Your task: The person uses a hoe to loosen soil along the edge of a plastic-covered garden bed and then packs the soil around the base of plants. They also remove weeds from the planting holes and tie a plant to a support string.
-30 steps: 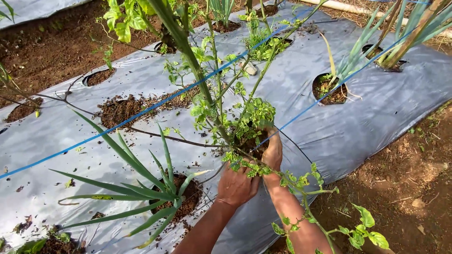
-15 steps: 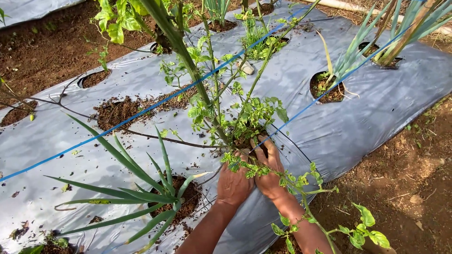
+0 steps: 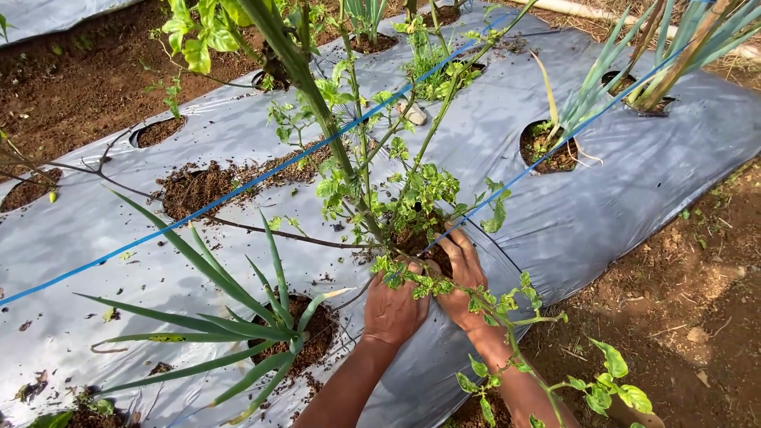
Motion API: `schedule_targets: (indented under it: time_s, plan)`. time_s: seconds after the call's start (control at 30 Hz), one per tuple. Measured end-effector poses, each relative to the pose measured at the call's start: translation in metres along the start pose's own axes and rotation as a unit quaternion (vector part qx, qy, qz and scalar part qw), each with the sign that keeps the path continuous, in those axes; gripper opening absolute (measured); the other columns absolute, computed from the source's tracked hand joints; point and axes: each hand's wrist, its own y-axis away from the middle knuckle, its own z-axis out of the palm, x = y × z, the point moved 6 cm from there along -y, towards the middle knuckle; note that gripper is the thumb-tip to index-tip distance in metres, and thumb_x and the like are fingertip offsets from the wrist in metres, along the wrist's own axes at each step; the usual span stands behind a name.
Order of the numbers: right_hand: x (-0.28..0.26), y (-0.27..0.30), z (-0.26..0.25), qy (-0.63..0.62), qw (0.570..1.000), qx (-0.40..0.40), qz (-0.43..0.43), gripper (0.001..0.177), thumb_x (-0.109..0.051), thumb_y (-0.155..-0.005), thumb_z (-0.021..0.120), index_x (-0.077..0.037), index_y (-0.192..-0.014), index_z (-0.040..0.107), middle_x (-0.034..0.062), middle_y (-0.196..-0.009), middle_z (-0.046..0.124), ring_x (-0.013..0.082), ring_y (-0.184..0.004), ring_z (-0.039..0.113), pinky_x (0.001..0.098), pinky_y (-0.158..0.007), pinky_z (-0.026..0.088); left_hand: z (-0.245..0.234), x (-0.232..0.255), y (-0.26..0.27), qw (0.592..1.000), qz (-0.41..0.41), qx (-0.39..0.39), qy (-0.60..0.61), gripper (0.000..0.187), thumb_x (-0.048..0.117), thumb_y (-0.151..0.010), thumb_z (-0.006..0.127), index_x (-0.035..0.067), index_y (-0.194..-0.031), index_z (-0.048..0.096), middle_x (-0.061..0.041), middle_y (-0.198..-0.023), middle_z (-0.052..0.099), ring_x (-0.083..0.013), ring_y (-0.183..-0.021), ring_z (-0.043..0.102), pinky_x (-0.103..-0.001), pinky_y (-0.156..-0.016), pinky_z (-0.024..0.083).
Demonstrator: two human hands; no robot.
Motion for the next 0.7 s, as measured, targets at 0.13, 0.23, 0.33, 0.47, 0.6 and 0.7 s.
schedule_targets:
  time_s: [0.13, 0.23, 0.33, 0.47, 0.6, 0.7]
  plan:
    - [0.028, 0.010, 0.009, -0.006, 0.999, 0.010, 0.033, 0.039, -0.029, -0.093, 0.075, -0.010, -0.126, 0.069, 0.0149, -0.127, 0.069, 0.0388, -0.123, 0.065, 0.0464, -0.098, 0.058, 0.014, -0.002, 0.002, 1.000, 0.002, 0.008, 0.004, 0.052, 0.055, -0.094, 0.048, 0.015, -0.083, 0.079, -0.010, -0.080, 0.080, -0.0346, -0.072, 0.078, -0.052, -0.118, 0.034]
    - [0.065, 0.028, 0.038, 0.036, 0.996, -0.028, 0.075, 0.041, -0.038, -0.092, 0.074, -0.030, -0.132, 0.068, 0.0012, -0.134, 0.069, 0.0269, -0.139, 0.055, 0.0452, -0.122, 0.034, 0.012, 0.001, 0.000, 0.998, -0.008, -0.056, -0.004, 0.053, 0.051, -0.097, 0.044, 0.012, -0.095, 0.080, -0.011, -0.101, 0.081, -0.0370, -0.077, 0.079, -0.053, -0.121, 0.030]
    - [0.062, 0.031, 0.050, 0.089, 0.993, -0.073, 0.036, 0.035, -0.022, -0.095, 0.070, -0.025, -0.130, 0.070, 0.0023, -0.132, 0.070, 0.0302, -0.145, 0.048, 0.0521, -0.131, 0.017, -0.005, 0.007, -0.002, 0.997, 0.000, -0.070, -0.012, 0.050, 0.050, -0.096, 0.046, 0.013, -0.101, 0.080, -0.013, -0.109, 0.080, -0.0408, -0.084, 0.078, -0.054, -0.122, 0.027]
    - [0.062, 0.023, 0.057, 0.077, 0.994, -0.082, 0.008, 0.032, -0.030, -0.094, 0.067, -0.025, -0.126, 0.070, 0.0075, -0.130, 0.070, 0.0368, -0.135, 0.055, 0.0560, -0.114, 0.031, 0.035, -0.011, 0.007, 0.996, 0.006, -0.081, -0.027, 0.044, 0.040, -0.097, 0.048, 0.011, -0.096, 0.081, -0.012, -0.099, 0.081, -0.0360, -0.084, 0.079, -0.053, -0.123, 0.028]
    - [0.066, 0.020, 0.065, 0.064, 0.993, -0.096, -0.029, 0.032, -0.041, -0.094, 0.065, -0.024, -0.121, 0.069, 0.0141, -0.129, 0.070, 0.0455, -0.121, 0.063, 0.0613, -0.093, 0.050, 0.032, -0.006, 0.008, 0.989, 0.058, -0.118, -0.061, 0.050, 0.029, -0.103, 0.035, 0.011, -0.124, 0.077, -0.004, -0.116, 0.080, -0.0321, -0.103, 0.077, -0.052, -0.127, 0.018]
    - [0.149, 0.045, 0.111, -0.182, 0.982, -0.043, -0.023, 0.056, -0.047, -0.099, 0.062, -0.022, -0.149, 0.055, 0.0178, -0.140, 0.063, 0.0385, -0.135, 0.056, 0.0533, -0.105, 0.047, -0.049, 0.020, -0.003, 0.995, 0.014, -0.096, -0.032, 0.041, 0.032, -0.097, 0.045, 0.011, -0.097, 0.080, -0.013, -0.108, 0.080, -0.0373, -0.086, 0.079, -0.052, -0.125, 0.024]
